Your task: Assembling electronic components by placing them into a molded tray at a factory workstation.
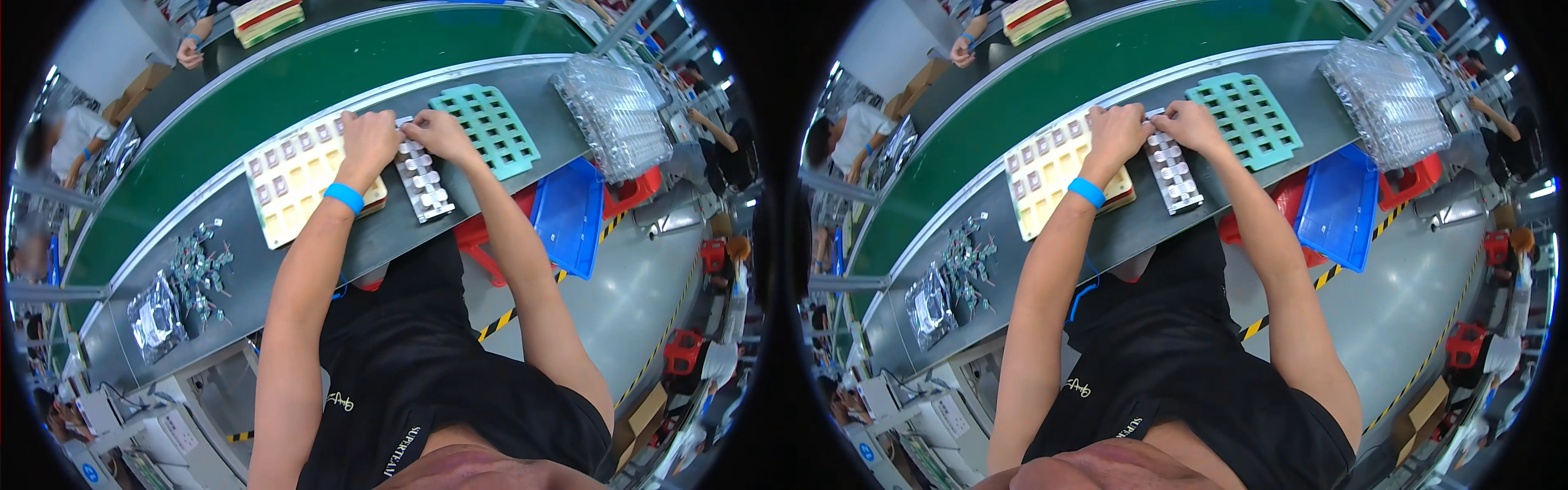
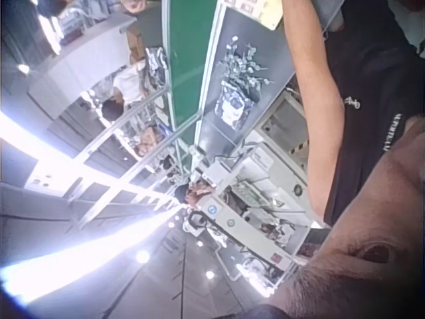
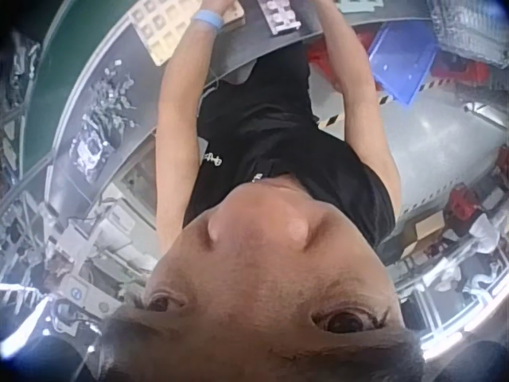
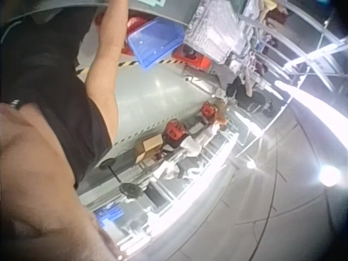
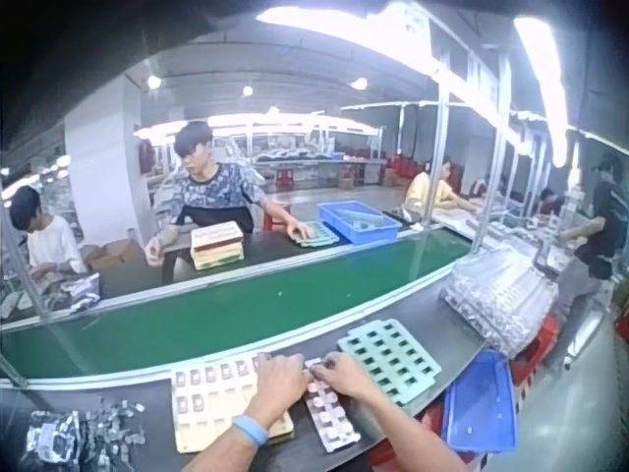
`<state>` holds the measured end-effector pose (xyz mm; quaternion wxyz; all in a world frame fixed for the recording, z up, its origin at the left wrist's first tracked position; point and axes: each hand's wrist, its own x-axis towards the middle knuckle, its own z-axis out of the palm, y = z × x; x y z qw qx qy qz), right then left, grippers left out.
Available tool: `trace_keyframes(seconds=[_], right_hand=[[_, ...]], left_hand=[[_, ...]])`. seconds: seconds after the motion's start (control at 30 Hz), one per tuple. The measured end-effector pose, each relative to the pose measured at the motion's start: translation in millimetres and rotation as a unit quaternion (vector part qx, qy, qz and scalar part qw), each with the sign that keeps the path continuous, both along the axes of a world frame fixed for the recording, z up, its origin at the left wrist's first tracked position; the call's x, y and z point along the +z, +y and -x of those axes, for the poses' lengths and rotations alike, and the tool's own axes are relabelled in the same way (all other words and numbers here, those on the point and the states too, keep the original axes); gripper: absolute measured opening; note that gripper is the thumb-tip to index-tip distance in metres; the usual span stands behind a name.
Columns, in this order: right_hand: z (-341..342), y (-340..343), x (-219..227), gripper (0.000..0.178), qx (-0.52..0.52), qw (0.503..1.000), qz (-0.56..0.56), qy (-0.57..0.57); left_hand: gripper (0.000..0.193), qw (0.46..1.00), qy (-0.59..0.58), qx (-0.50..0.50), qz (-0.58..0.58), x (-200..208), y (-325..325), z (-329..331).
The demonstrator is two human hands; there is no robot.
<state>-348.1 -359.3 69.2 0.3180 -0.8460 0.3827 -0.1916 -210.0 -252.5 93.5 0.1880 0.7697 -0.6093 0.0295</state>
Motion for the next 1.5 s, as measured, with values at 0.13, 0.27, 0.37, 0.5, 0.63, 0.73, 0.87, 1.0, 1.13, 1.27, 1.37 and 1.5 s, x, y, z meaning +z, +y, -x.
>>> trace_keyframes(seconds=[0.13,0.27,0.37,0.5,0.63,0.73,0.87,1.0,1.13,1.27,1.37,1.5], right_hand=[[4.0,-1.7,7.5,0.038,0.019,0.991,-0.128,-0.033],[7.3,-10.0,13.3,0.04,0.009,0.997,0.066,0.031],[11.7,-13.0,23.0,0.035,-0.056,0.987,0.148,-0.031],[2.3,16.1,62.8,0.03,0.009,0.982,0.135,-0.134],[-32.7,66.3,80.4,0.032,0.157,0.969,0.025,-0.189],[-62.9,99.6,75.2,0.026,0.199,0.966,0.002,-0.166],[-87.2,116.7,57.5,0.022,0.219,0.969,0.048,-0.104],[-95.1,116.3,60.0,0.023,0.199,0.974,0.102,-0.033],[-101.1,117.6,62.0,0.025,0.207,0.972,0.108,-0.007],[-99.2,115.6,58.4,0.023,0.194,0.974,0.113,-0.012],[-102.4,119.6,59.5,0.022,0.169,0.973,0.155,0.017],[-106.3,121.5,56.7,0.02,0.17,0.97,0.171,0.012]], left_hand=[[0.019,1.0,-0.029,0.008,-0.004,1.6,1.1,3.7],[0.01,0.996,-0.061,0.009,0.058,0.5,5.1,6.2],[0.011,0.995,-0.067,0.024,0.065,6.8,13.9,5.6],[0.019,0.975,0.066,0.054,0.206,31.7,42.2,0.8],[0.016,0.952,0.147,0.074,0.258,42.7,97.4,-52.2],[0.015,0.961,0.159,0.094,0.206,41.8,134.5,-73.1],[0.019,0.98,0.096,0.116,0.127,28.5,149.9,-72.0],[0.014,0.983,0.031,0.132,0.124,20.5,151.3,-71.0],[0.012,0.981,-0.031,0.137,0.131,15.1,147.9,-74.5],[0.013,0.98,-0.075,0.136,0.125,12.4,146.9,-70.0],[0.015,0.977,-0.081,0.135,0.147,16.7,148.9,-68.6],[0.016,0.967,-0.066,0.116,0.215,20.1,150.7,-71.8]])
